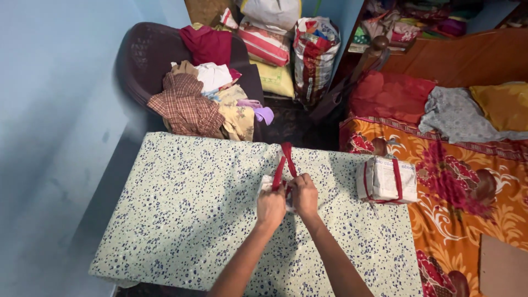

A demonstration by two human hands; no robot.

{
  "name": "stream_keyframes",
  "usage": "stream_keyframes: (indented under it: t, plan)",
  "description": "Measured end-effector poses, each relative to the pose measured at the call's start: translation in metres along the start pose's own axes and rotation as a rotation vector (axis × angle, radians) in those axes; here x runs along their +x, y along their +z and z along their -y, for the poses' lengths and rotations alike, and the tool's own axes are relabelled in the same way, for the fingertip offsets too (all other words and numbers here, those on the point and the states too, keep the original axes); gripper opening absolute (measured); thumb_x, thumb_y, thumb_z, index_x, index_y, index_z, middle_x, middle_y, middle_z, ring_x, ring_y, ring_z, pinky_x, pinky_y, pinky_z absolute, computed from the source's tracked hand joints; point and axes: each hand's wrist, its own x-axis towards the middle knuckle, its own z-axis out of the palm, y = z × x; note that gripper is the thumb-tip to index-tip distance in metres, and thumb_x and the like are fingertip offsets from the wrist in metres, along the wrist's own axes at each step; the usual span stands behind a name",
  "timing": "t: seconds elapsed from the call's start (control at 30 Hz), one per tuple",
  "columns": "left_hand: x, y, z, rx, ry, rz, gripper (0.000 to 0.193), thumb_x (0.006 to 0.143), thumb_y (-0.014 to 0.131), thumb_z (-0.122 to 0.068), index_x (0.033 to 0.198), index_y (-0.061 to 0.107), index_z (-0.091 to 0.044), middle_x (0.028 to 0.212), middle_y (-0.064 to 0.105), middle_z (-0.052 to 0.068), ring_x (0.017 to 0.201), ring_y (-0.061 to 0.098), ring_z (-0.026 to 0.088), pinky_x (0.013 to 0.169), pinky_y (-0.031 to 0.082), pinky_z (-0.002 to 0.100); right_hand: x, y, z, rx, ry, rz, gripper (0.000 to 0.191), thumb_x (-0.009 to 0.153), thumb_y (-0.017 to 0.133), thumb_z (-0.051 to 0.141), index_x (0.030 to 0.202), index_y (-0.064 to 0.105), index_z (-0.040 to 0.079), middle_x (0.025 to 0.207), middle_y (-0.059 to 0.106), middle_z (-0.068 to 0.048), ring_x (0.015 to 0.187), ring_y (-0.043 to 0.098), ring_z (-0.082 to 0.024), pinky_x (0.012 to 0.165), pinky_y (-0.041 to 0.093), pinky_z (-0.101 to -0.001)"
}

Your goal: The person wraps a rectangular box with newspaper on a table, folding the paper around the box and pressing the folds flat. They then wrap a red ribbon around the wrapped box and tie it.

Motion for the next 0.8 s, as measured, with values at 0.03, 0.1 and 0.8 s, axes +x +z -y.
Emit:
stream_keyframes:
  t: [0.03, 0.1, 0.8]
  plan:
    - [-0.003, 0.001, -0.005, -0.041, -0.042, -0.042, 0.016, 0.087, 0.063, -0.01, 0.099, 0.071, -0.003, 0.076, 0.074, 0.016, 0.073, 0.071, 0.032, 0.079, 0.053, 0.044, 0.0, 0.0, -0.001, 0.005, 0.006, 0.006, 0.008, 0.08, 0.07, 0.0, 0.085, 0.072, 0.006, 0.088, 0.065, -0.012, 0.074, 0.069, -0.032, 0.068, 0.057, -0.0424]
    - [-0.007, 0.002, -0.013, -0.107, -0.109, -0.101, 0.013, 0.09, 0.063, -0.012, 0.097, 0.073, -0.005, 0.077, 0.074, 0.016, 0.072, 0.071, 0.032, 0.079, 0.052, 0.044, 0.0, -0.001, -0.003, 0.015, 0.018, 0.022, 0.007, 0.081, 0.07, 0.0, 0.084, 0.072, 0.005, 0.089, 0.065, -0.012, 0.074, 0.069, -0.032, 0.068, 0.057, -0.0424]
    - [-0.047, 0.013, -0.028, -0.362, -0.223, -0.405, 0.019, 0.079, 0.077, -0.012, 0.096, 0.069, -0.006, 0.084, 0.069, 0.015, 0.082, 0.061, 0.035, 0.085, 0.045, 0.048, 0.015, -0.013, 0.005, 0.167, -0.314, 0.362, 0.011, 0.077, 0.073, 0.0, 0.085, 0.066, 0.003, 0.09, 0.068, -0.013, 0.092, 0.064, -0.033, 0.082, 0.055, -0.0413]
